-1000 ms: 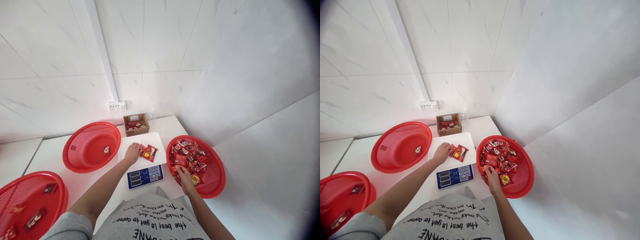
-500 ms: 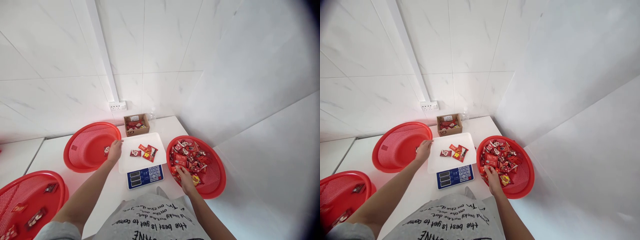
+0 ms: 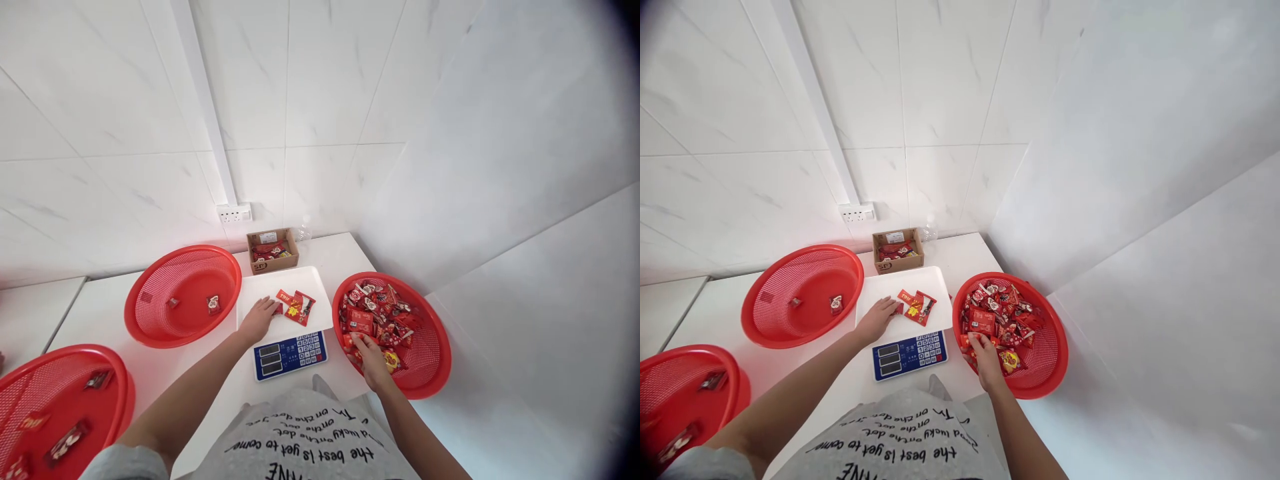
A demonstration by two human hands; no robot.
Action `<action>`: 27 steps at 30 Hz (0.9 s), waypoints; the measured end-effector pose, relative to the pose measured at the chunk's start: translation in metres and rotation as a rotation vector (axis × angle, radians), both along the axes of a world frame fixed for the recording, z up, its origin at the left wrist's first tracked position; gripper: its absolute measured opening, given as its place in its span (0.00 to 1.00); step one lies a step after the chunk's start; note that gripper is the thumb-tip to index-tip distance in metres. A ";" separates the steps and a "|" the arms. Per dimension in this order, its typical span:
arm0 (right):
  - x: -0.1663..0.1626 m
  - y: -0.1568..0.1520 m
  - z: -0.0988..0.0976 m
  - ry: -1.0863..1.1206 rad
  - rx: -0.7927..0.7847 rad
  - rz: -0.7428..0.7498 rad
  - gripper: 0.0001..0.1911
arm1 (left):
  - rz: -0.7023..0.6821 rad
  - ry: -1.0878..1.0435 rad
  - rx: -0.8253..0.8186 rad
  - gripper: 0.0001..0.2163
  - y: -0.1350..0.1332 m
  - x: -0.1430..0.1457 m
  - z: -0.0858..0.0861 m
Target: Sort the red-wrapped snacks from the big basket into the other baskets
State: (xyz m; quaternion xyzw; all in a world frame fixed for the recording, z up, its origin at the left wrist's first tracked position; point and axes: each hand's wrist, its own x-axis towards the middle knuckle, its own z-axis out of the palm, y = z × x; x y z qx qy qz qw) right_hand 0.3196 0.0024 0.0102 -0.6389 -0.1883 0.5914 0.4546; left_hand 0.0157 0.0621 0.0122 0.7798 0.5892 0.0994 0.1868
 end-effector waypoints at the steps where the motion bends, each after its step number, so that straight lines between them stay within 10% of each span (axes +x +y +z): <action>1: 0.000 0.000 0.000 -0.008 0.003 0.007 0.15 | -0.007 0.000 -0.015 0.20 0.001 0.004 0.001; 6: 0.000 0.000 0.000 -0.003 -0.008 0.006 0.15 | 0.023 0.022 -0.055 0.28 0.015 0.016 0.008; 15: 0.000 0.000 -0.002 0.010 0.009 0.002 0.16 | 0.040 0.048 -0.099 0.15 0.043 0.029 0.008; 27: 0.000 0.000 0.000 0.045 -0.003 -0.017 0.21 | 0.195 -0.086 -0.005 0.04 0.018 0.009 0.011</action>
